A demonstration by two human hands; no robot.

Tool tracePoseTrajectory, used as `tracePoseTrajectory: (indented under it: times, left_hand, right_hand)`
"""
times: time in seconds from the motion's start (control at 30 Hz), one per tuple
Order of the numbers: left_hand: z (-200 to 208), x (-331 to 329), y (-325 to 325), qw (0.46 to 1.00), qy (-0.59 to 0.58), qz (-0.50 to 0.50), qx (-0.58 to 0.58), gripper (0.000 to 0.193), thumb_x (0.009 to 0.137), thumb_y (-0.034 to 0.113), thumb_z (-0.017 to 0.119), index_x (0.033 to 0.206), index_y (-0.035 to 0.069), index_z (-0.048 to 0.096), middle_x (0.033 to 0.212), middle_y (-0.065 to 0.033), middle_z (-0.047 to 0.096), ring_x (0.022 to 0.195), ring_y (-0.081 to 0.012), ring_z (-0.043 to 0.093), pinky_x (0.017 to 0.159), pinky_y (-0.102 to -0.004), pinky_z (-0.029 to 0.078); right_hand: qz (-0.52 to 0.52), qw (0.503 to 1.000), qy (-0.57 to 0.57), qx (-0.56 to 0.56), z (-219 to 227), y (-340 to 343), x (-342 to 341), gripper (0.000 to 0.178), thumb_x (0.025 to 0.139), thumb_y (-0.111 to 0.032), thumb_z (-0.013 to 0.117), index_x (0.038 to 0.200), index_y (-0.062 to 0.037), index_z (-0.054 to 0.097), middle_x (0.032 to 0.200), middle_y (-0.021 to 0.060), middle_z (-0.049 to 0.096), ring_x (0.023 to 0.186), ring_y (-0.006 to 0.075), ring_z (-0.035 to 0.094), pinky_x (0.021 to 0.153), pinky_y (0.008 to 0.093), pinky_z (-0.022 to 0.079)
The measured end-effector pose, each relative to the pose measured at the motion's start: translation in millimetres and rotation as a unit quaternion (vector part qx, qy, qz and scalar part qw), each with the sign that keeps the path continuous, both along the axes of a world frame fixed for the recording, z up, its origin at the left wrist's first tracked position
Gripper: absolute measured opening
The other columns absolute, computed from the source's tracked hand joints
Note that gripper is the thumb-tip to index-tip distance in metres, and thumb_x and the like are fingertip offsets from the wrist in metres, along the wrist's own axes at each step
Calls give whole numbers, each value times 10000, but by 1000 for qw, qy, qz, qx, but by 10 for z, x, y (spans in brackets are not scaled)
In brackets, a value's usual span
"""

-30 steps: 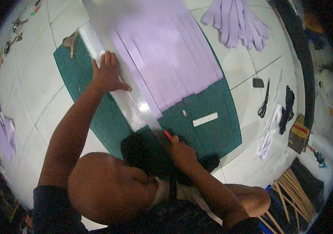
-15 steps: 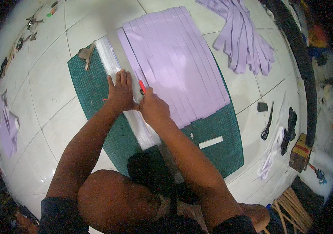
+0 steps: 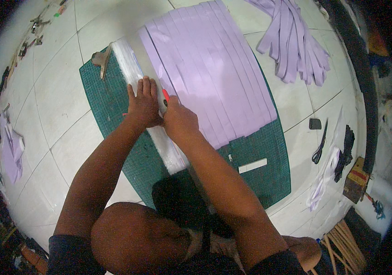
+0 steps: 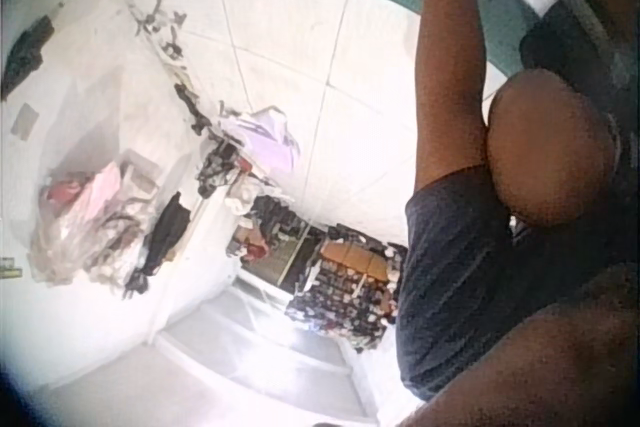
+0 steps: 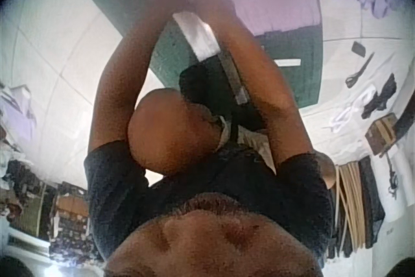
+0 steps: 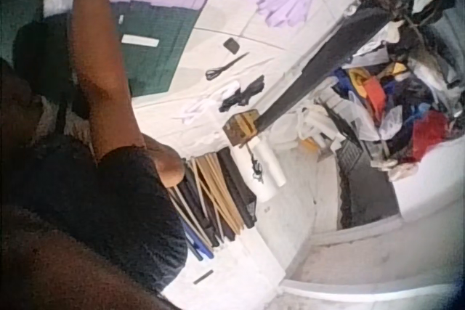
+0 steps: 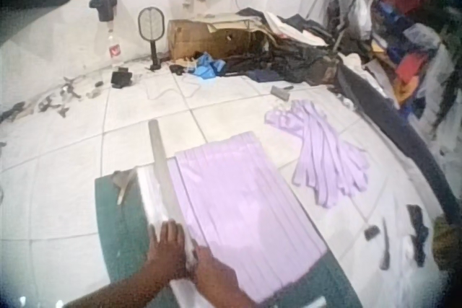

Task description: The person uses a utility knife and a metal ruler to cut long strips from a piece of light purple fabric on a green cutting mat.

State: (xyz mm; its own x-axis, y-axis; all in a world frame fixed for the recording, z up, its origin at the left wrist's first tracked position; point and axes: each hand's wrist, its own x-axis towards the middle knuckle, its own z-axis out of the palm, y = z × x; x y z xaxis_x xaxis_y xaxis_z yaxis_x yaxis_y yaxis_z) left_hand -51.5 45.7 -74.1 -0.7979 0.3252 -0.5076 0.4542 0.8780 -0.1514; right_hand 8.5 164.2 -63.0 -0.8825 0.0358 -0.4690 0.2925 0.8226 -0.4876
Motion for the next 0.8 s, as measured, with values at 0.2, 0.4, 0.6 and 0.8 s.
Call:
tracePoseTrajectory:
  times: [0.2,0.4,0.6,0.8]
  left_hand:
    - [58,-18,26,999,-28,15,9,1438,546,723,807,1532,-52,104,1606,-243,127,1499,-374,142,1170,-627,134]
    - [25,-19,16,1000,-23,9,11,1391,592,694,799,1533,-54,98,1607,-242,121,1505,-370,118,1170,-623,146]
    - [25,-15,27,1000,-21,8,6,1361,608,687,789,1527,-61,119,1599,-248,147,1493,-385,160,1163,-630,159]
    - [-3,-25,38,1000,-3,-1,2,1412,553,724,795,1524,-64,139,1598,-251,152,1487,-393,177,1155,-636,162]
  right_hand:
    - [-27,1000,-15,-2,93,40,40,311,911,-155,571,1137,3,427,991,272,659,903,449,670,794,528,525]
    - [-25,1000,15,-3,-69,-26,44,275,915,-133,560,1120,-3,431,977,272,657,900,445,673,779,532,531]
    - [-5,1000,13,-2,-60,-5,46,261,915,-125,559,1108,9,444,985,274,671,920,435,676,786,527,528]
    - [-4,999,-49,-9,150,22,-82,270,930,-144,540,1145,2,465,973,256,684,955,424,672,814,527,515]
